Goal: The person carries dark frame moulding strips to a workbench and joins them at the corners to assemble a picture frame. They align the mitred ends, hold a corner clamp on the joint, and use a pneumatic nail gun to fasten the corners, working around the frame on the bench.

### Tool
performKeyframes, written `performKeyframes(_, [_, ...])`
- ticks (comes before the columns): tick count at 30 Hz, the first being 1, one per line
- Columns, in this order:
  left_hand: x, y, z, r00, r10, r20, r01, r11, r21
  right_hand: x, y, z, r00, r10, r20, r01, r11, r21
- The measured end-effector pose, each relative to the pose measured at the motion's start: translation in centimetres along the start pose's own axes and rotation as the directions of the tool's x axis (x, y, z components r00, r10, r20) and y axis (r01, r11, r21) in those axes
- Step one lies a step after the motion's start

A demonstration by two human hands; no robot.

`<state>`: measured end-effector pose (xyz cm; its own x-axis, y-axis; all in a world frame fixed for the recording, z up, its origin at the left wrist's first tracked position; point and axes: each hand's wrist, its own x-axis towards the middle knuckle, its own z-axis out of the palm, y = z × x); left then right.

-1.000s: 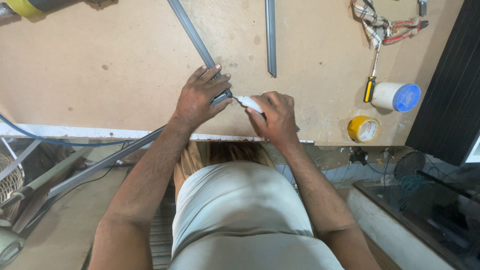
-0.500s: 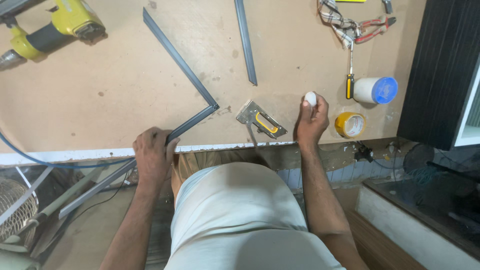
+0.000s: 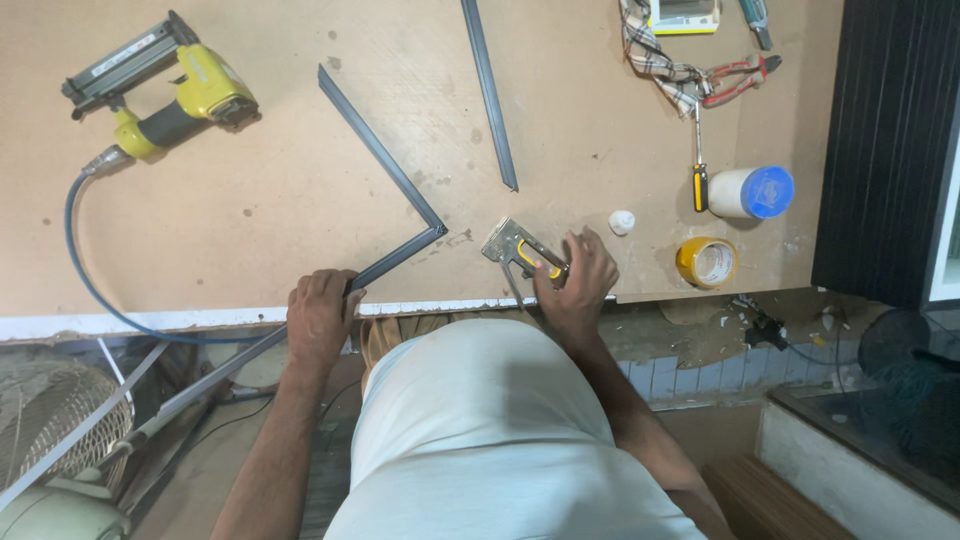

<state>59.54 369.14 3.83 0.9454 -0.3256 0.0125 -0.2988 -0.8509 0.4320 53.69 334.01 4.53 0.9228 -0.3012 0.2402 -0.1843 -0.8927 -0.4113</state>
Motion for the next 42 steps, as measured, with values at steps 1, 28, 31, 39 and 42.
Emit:
performKeyframes(1, [0.2, 0.0, -0.2, 1.000, 0.012, 0.006, -0.012, 1.000, 0.005, -0.1, -0.5, 0.3, 0.997, -0.023, 0.069, 0.023, 1.000, 0.011])
performKeyframes(28, [5.4, 6.9, -19.2, 0.901, 0.341, 0.267, -0.323, 0.940, -0.108, -0.3, -0.6, -3.0, 0.988, 0.151, 0.027, -0.154, 0.967, 0.202])
performKeyframes(31, [7.2, 7.1, -20.7, 0.859, 0.464, 0.217, -0.464, 0.884, -0.053, 1.5, -3.7, -3.6, 0.924, 0.252, 0.288, -0.381, 0.533, 0.755])
performKeyframes(39, [11.1, 3.8, -20.5, 0.694, 0.713, 0.095, -0.718, 0.696, 0.027, 3.3, -12.0, -4.3, 0.802, 0.139, 0.581, -0.591, 0.041, 0.806])
performKeyframes(42, [11.4, 1.3, -18.7, 0.688, 0.725, 0.027, -0.725, 0.686, 0.061, 2.8, -12.9, -3.2, 0.790, 0.172, 0.588, -0.571, -0.141, 0.809])
